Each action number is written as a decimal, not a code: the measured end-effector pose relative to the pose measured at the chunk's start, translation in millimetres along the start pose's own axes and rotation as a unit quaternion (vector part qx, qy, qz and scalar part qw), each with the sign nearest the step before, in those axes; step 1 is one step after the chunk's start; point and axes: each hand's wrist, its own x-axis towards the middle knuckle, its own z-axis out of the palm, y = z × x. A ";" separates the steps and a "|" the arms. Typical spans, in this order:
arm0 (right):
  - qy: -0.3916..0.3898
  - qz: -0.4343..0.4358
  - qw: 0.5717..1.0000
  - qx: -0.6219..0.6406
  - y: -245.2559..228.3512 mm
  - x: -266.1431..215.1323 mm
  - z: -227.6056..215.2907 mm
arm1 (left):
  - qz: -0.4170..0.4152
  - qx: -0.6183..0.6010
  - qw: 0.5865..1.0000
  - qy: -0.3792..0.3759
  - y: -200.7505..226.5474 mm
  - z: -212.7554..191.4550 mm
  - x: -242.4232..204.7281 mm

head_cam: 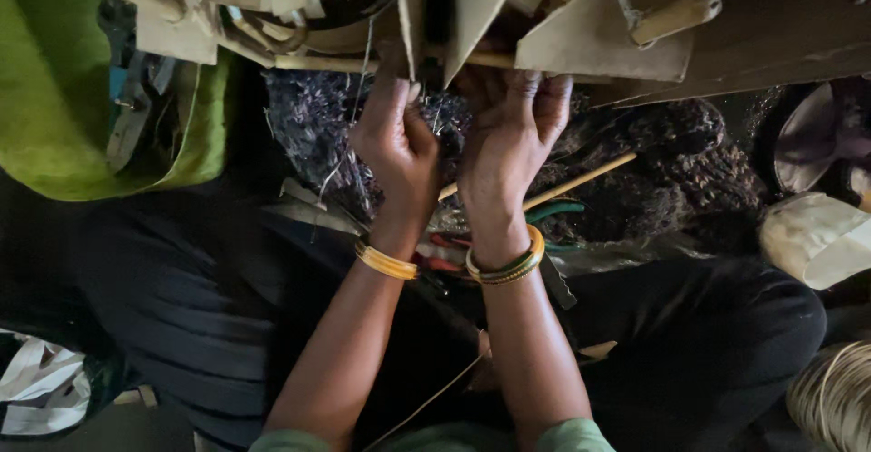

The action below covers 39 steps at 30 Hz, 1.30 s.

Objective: The person sits on the floor and works on a wooden-framed electrical device with copper coils. They use a screwdriver to tighten screws, pliers to cut and adjust wires, and their hands to thread and secure connections.

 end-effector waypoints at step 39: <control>0.029 -0.010 0.994 -0.106 1.1 -4.8 5.9 | -0.038 -0.046 0.998 -0.001 -8.6 0.4 6.6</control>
